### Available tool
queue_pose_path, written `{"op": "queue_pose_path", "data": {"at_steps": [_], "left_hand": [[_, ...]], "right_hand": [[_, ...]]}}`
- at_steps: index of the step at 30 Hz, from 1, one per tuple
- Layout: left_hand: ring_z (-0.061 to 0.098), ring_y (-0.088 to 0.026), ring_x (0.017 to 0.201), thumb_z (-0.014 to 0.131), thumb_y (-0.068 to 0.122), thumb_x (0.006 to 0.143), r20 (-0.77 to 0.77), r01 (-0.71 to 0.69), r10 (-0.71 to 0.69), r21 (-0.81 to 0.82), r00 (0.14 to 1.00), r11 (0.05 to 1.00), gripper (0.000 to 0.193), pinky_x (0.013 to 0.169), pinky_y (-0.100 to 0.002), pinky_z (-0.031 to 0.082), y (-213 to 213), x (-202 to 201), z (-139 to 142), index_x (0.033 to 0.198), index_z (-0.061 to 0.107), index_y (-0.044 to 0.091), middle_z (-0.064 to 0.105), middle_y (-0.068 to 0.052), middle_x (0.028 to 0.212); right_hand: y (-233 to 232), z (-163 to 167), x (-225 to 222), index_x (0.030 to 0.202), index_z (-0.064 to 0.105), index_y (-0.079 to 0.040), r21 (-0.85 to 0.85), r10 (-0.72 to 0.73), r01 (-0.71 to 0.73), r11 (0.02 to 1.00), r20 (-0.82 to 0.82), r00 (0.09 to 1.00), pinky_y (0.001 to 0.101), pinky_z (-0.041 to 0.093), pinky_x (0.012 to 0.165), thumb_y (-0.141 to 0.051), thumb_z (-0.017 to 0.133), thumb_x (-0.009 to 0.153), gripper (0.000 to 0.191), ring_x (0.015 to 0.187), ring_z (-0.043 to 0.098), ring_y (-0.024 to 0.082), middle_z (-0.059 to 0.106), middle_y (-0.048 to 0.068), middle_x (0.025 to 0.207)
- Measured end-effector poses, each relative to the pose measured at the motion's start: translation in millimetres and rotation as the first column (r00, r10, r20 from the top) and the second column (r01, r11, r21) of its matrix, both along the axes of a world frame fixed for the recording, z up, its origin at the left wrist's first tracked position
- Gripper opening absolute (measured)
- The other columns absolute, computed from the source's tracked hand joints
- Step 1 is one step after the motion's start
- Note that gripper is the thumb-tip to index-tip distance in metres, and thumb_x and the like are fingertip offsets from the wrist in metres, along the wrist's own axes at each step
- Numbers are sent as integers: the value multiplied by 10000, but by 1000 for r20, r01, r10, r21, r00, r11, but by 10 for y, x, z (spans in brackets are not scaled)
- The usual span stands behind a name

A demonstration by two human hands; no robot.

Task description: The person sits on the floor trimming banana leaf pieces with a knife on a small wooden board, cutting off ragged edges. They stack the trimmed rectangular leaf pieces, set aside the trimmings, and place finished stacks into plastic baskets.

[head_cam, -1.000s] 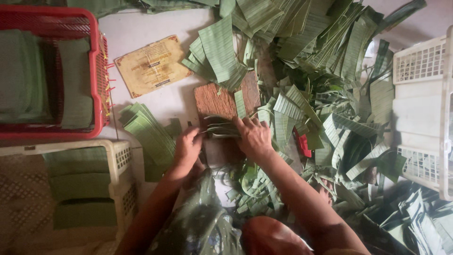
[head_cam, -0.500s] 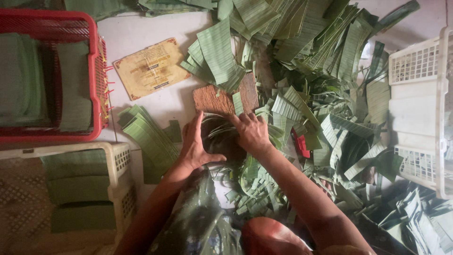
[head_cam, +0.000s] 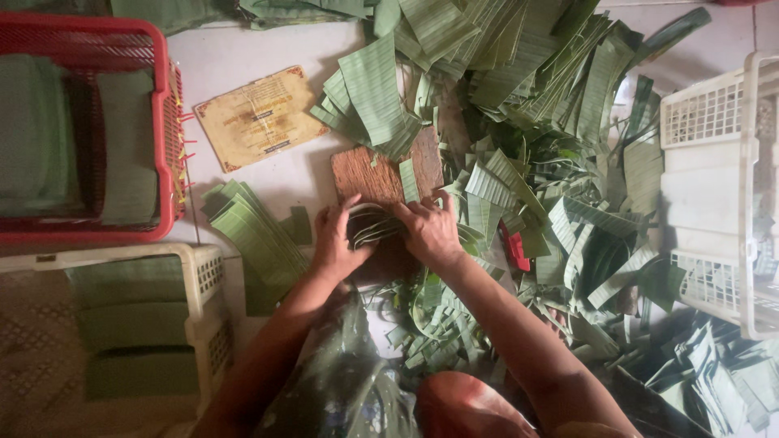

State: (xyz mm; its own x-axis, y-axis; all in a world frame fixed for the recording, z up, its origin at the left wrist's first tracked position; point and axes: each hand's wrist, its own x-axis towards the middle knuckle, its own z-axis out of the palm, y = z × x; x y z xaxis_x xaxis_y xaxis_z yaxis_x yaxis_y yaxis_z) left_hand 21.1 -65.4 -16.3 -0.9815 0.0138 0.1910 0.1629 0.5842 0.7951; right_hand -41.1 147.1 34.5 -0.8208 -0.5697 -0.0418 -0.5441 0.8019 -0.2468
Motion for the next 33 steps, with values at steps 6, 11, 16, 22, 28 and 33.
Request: {"op": "queue_pose_path", "data": {"at_steps": [6, 11, 16, 22, 28, 33], "left_hand": [[661, -287, 1068, 875, 219, 744, 47, 4, -1, -78, 999, 997, 432, 1093, -477, 370, -29, 24, -248, 1150, 730, 188, 743, -44, 1062], [675, -286, 1045, 804, 198, 812, 33, -17, 19, -51, 999, 999, 269, 1082, -498, 353, -22, 51, -483, 1075, 769, 157, 761, -66, 1049], [607, -353, 1098, 800, 236, 826, 32, -67, 70, -93, 997, 993, 259, 1087, -470, 367, -54, 64, -645, 1058, 771, 126, 754, -106, 1036], [543, -404, 1156, 839, 277, 815, 28, -101, 105, -123, 994, 987, 312, 1070, -483, 370, -78, 74, -674, 1065, 779, 100, 753, -128, 1032], [676, -278, 1018, 877, 273, 760, 103, -22, 22, 8, 994, 1000, 381, 948, -443, 502, -221, -54, -416, 1106, 784, 141, 746, -70, 1062], [718, -134, 1058, 827, 219, 834, 35, 99, -104, 125, 994, 987, 246, 967, -387, 527, -186, -103, -229, 1074, 778, 202, 780, 38, 1136]], "right_hand": [[-83, 62, -2, 1278, 606, -203, 31, -19, 18, 999, 30, 999, 552, 296, 1095, -123, 765, 714, 591, 1121, 634, 271, 714, 54, 1135], [-102, 82, 58, 1393, 544, -241, 129, -46, 37, 991, 71, 996, 521, 291, 1135, -122, 760, 767, 673, 1251, 589, 243, 673, 30, 1262], [-49, 184, 51, 1391, 509, -252, 349, -176, 113, 930, 155, 972, 489, 398, 997, -176, 802, 709, 747, 1226, 560, 274, 627, 57, 1311], [254, 307, 98, 1281, 563, -196, 280, -353, 262, 923, 353, 866, 473, 534, 892, -388, 747, 889, 473, 1058, 682, 296, 705, 45, 1155], [325, 59, 343, 1180, 598, -137, 25, -233, 232, 972, 73, 970, 463, 564, 802, -166, 714, 833, 367, 988, 697, 297, 718, 74, 1036], [398, -64, 404, 1185, 589, -125, -18, -226, 228, 973, 83, 971, 466, 562, 798, -170, 710, 821, 385, 976, 692, 309, 708, 89, 1034]]}}
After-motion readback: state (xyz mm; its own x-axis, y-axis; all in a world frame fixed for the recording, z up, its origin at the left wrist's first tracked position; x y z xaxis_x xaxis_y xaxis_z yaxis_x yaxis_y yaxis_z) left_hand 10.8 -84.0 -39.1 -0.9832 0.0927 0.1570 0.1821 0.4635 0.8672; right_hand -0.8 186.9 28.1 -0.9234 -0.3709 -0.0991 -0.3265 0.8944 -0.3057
